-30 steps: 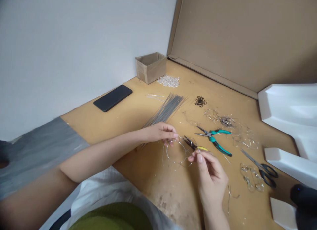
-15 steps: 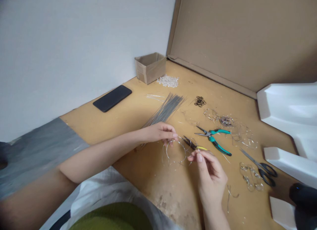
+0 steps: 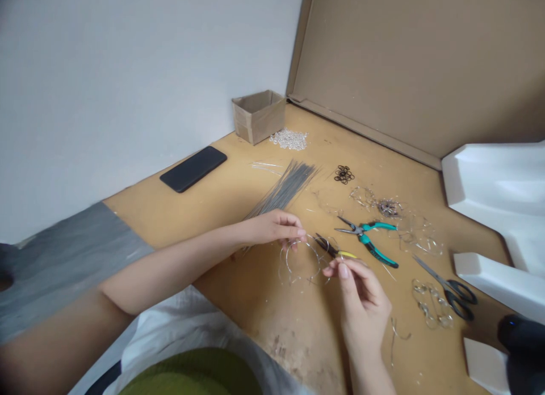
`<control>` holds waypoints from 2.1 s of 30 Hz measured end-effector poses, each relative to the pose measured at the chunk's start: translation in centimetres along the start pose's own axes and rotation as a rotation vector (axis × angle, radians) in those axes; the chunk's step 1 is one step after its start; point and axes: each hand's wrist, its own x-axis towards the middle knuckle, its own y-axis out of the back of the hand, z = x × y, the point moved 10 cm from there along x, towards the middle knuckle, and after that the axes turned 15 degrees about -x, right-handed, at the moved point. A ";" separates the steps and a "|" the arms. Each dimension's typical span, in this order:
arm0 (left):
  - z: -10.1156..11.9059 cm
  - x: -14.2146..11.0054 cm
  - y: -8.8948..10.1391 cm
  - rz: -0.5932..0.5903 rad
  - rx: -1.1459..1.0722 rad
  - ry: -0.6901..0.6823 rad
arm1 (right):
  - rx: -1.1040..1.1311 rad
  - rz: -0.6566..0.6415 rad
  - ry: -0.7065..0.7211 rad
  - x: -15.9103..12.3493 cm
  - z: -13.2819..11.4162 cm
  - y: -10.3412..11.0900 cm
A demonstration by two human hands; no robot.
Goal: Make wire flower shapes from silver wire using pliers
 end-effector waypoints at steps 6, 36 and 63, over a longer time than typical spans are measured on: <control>0.0 -0.1 0.0 -0.010 0.010 -0.004 | 0.012 0.010 0.017 0.1 -0.1 0.2; 0.3 -0.2 -0.3 -0.031 0.056 -0.041 | -0.001 -0.011 0.021 0.1 -0.3 -0.1; 0.0 -0.2 -0.7 -0.089 -0.065 -0.010 | 0.018 -0.012 0.125 -0.3 -1.8 0.0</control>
